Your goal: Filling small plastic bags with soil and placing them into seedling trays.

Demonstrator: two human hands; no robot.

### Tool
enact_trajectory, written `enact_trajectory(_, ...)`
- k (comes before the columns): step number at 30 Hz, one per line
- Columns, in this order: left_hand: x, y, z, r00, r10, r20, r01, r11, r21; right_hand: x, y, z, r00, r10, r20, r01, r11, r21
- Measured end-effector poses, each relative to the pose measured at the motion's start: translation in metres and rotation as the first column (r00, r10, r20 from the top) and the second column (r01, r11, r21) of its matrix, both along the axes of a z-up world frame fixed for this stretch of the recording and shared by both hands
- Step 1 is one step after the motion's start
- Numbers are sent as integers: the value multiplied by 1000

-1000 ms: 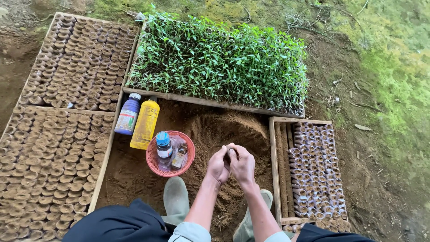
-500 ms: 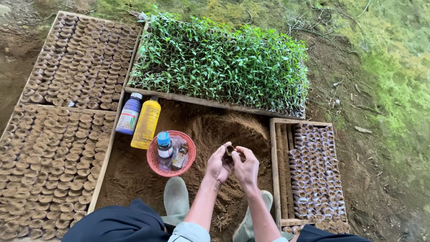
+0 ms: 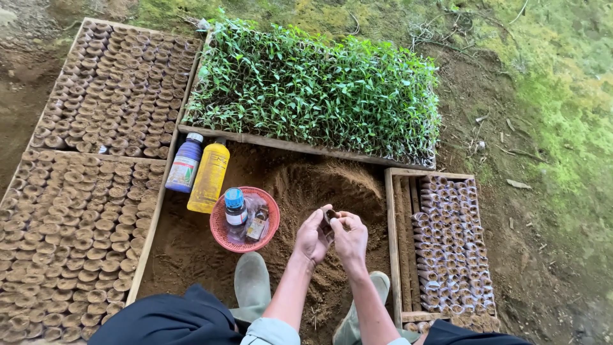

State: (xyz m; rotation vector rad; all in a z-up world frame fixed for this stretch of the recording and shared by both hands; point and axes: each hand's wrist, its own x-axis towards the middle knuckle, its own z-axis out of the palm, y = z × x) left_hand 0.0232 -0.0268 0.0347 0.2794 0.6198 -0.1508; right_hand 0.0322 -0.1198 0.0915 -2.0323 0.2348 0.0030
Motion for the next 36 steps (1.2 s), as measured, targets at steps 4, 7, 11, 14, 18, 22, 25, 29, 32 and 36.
enact_trajectory(4,-1,2,-5,1000,-19,-14,19,1000,-7,-2,-1,0,1000,7,0,-7,999,44)
enact_trajectory(7,-1,2,-5,1000,-19,-23,19,1000,2,-3,1,4,999,4,-35,-2,998,59)
enact_trajectory(11,-1,0,-8,999,-38,-16,39,998,49,-4,0,4,999,-4,-40,6,999,45)
enact_trajectory(14,-2,1,-10,997,-76,-17,77,992,100,-4,-1,1,998,-5,-58,8,999,46)
enact_trajectory(18,-2,2,-9,995,-88,-39,92,988,124,-5,-4,3,998,33,-51,-29,997,69)
enact_trajectory(22,0,4,-11,996,-67,-54,73,991,110,-7,-2,15,998,38,-53,-32,993,117)
enact_trajectory(25,0,5,-15,998,-19,-67,21,999,38,-12,-4,24,999,20,-42,-15,992,127)
enact_trajectory(29,1,6,-11,995,-47,-87,50,998,31,-10,-16,15,1000,-8,-12,9,996,93)
enact_trajectory(32,1,4,-7,993,-67,-97,69,997,18,-8,-18,15,1000,-18,11,17,997,76)
enact_trajectory(36,0,2,-8,992,-99,-77,101,994,28,-10,-5,26,998,-58,13,55,984,171)
